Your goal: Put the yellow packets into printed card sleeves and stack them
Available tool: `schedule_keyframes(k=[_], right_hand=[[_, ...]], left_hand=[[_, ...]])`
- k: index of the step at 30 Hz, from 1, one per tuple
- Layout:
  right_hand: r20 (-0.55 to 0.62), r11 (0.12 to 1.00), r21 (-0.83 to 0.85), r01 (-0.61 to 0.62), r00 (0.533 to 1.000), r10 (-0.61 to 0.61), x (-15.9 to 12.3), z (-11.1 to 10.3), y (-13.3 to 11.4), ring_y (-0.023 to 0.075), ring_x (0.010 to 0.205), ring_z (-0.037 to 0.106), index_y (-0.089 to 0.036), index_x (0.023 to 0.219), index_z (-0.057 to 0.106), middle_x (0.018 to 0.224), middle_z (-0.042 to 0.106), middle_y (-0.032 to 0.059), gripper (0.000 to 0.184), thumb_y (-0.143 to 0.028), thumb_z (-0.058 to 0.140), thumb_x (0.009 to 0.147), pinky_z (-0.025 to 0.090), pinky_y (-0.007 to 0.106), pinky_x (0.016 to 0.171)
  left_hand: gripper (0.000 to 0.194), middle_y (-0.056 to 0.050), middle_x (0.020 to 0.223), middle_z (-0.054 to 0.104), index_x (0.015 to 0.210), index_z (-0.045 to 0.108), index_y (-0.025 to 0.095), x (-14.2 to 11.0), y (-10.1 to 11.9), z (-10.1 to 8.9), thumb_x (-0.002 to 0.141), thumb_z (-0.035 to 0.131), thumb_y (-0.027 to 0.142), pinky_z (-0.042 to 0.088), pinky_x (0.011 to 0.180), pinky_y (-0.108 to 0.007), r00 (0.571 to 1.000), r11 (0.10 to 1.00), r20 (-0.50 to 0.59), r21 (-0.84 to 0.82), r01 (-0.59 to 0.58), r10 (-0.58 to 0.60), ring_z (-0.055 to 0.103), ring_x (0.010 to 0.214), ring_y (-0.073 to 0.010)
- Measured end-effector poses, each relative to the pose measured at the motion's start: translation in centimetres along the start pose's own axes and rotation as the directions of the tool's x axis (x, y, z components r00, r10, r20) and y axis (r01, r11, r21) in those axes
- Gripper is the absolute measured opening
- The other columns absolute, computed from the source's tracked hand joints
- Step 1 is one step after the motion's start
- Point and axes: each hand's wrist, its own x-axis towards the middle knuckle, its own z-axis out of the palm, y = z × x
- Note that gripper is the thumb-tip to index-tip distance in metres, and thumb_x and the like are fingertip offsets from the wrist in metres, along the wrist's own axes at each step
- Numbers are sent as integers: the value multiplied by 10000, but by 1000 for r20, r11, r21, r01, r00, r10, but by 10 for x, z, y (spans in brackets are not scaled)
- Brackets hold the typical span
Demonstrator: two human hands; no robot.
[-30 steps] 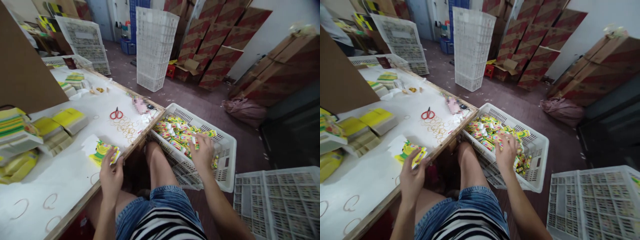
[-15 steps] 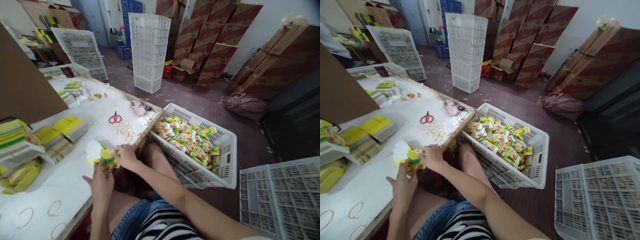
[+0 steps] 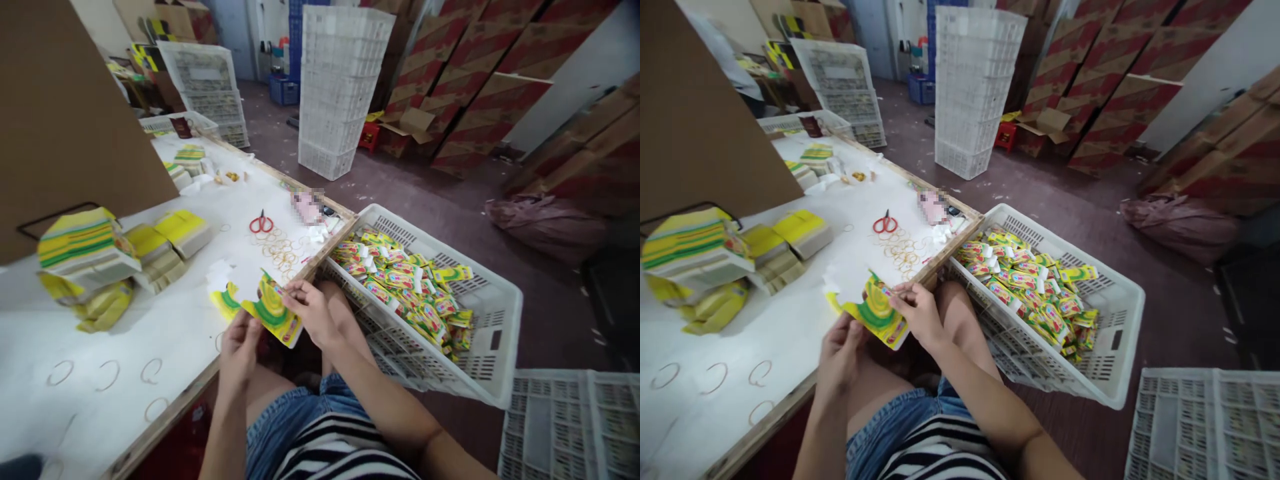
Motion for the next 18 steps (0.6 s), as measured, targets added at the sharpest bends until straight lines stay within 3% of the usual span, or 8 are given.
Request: schedule_keyframes(k=[3, 7, 11, 14, 18], right_hand=[[-26, 994, 88, -59, 998, 61, -19, -11, -8, 154, 694, 627, -191, 844, 622, 760, 682, 7, 364, -423, 811, 636, 513, 271, 691], [-30, 999, -25, -44, 999, 43, -34, -22, -17, 168, 741, 625, -184, 870, 657, 830, 693, 29, 360, -442, 794, 660, 506, 282, 710], [-34, 971, -239, 14, 999, -23, -39, -34, -24, 161, 703, 589, -176, 912, 696, 853, 699, 36, 341, -428, 761, 692, 487, 282, 670], [-41, 957, -290, 13, 999, -26, -42, -40, -27, 164, 707, 585, -172, 921, 709, 853, 703, 39, 347, -423, 754, 687, 486, 285, 658], [-42, 951, -309, -24, 999, 11, -48, -40, -27, 157, 637, 580, -156, 864, 704, 744, 686, 29, 345, -449, 746, 688, 481, 276, 600]], left_hand=[[489, -115, 974, 753, 1017, 686, 157, -6, -8, 15, 713, 724, 537, 553, 850, -368, 980, 976, 183, -187, 114, -80, 687, 988, -278], [466, -106, 951, 757, 993, 700, 170, -12, -12, 32, 675, 771, 503, 533, 875, -365, 962, 956, 270, -266, 124, -49, 681, 998, -273], [394, -115, 976, 755, 979, 711, 174, -14, -8, 38, 706, 764, 454, 512, 900, -373, 952, 952, 306, -281, 122, -32, 669, 1028, -279], [384, -127, 979, 749, 965, 707, 156, -15, -6, 39, 731, 738, 459, 524, 858, -366, 949, 956, 305, -248, 156, -76, 678, 983, -274], [359, -67, 788, 733, 876, 680, 142, -15, -10, 41, 731, 730, 467, 543, 702, -296, 971, 964, 180, -184, 191, -157, 686, 756, -203]])
